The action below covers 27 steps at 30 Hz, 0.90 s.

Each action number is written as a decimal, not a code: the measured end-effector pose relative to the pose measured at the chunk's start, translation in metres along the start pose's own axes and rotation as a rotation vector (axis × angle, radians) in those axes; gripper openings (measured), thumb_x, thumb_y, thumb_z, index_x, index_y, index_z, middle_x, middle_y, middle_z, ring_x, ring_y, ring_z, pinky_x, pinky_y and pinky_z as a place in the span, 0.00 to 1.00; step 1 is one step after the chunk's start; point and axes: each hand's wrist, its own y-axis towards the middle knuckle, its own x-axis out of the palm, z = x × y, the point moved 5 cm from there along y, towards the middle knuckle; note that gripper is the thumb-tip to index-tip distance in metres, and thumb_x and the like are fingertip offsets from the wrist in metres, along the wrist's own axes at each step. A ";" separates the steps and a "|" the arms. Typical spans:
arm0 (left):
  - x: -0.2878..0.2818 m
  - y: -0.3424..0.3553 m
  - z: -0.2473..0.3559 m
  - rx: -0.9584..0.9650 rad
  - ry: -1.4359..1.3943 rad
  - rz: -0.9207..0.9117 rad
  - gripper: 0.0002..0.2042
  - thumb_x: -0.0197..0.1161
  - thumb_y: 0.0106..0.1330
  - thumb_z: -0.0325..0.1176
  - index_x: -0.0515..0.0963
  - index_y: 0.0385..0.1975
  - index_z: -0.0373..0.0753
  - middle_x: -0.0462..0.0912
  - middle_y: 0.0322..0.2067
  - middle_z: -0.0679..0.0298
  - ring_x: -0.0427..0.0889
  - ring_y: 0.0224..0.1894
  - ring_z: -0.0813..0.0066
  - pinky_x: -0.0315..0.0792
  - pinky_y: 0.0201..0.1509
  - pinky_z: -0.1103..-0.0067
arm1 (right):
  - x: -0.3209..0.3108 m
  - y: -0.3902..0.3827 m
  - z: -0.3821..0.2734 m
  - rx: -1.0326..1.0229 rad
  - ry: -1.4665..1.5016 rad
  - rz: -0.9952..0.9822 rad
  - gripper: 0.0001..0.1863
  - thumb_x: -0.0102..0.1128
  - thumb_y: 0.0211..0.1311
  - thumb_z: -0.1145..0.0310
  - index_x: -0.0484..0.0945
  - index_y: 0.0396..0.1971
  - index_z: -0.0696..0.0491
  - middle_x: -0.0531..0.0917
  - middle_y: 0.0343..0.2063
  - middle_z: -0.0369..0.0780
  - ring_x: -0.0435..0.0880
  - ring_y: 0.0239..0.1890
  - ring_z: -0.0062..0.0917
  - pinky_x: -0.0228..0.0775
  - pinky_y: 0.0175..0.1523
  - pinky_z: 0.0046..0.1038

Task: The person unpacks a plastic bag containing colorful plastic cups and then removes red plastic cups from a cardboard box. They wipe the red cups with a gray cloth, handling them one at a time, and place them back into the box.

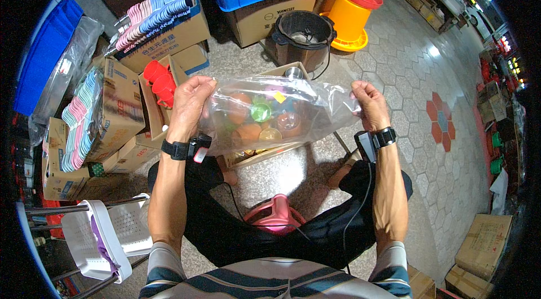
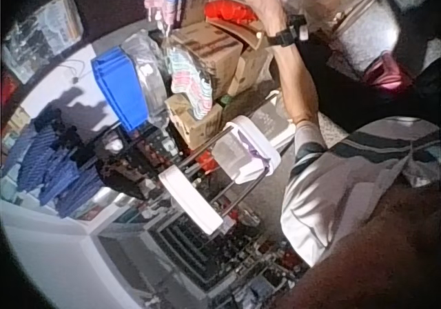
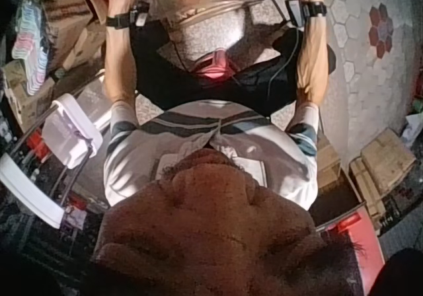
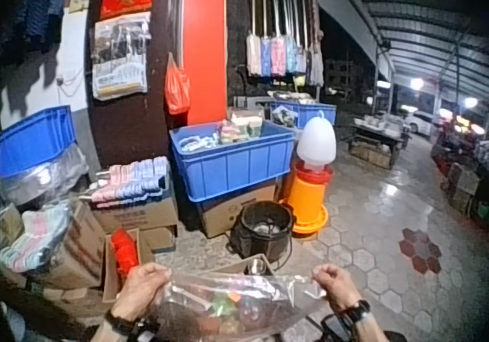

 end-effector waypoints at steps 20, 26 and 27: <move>-0.022 -0.004 0.004 0.080 0.074 0.130 0.09 0.65 0.70 0.35 0.81 0.41 0.35 0.79 0.23 0.71 0.69 0.17 0.87 0.60 0.18 0.87 | 0.020 -0.026 -0.012 -0.155 -0.027 -0.024 0.11 0.63 0.71 0.60 0.80 0.42 0.53 0.85 0.25 0.32 0.78 0.20 0.14 0.64 0.27 0.17; -0.015 -0.006 0.006 0.081 0.128 0.073 0.10 0.64 0.70 0.36 0.82 0.39 0.34 0.79 0.22 0.71 0.68 0.16 0.87 0.59 0.17 0.86 | 0.011 -0.027 -0.025 -0.217 -0.066 0.132 0.12 0.64 0.70 0.60 0.81 0.44 0.52 0.81 0.20 0.29 0.68 0.15 0.10 0.55 0.21 0.16; -0.014 -0.006 0.005 0.061 0.127 0.067 0.10 0.64 0.70 0.36 0.82 0.38 0.35 0.78 0.21 0.71 0.68 0.16 0.87 0.59 0.17 0.86 | 0.010 -0.027 -0.026 -0.230 -0.065 0.141 0.12 0.64 0.70 0.59 0.81 0.43 0.52 0.80 0.20 0.28 0.68 0.16 0.10 0.54 0.21 0.16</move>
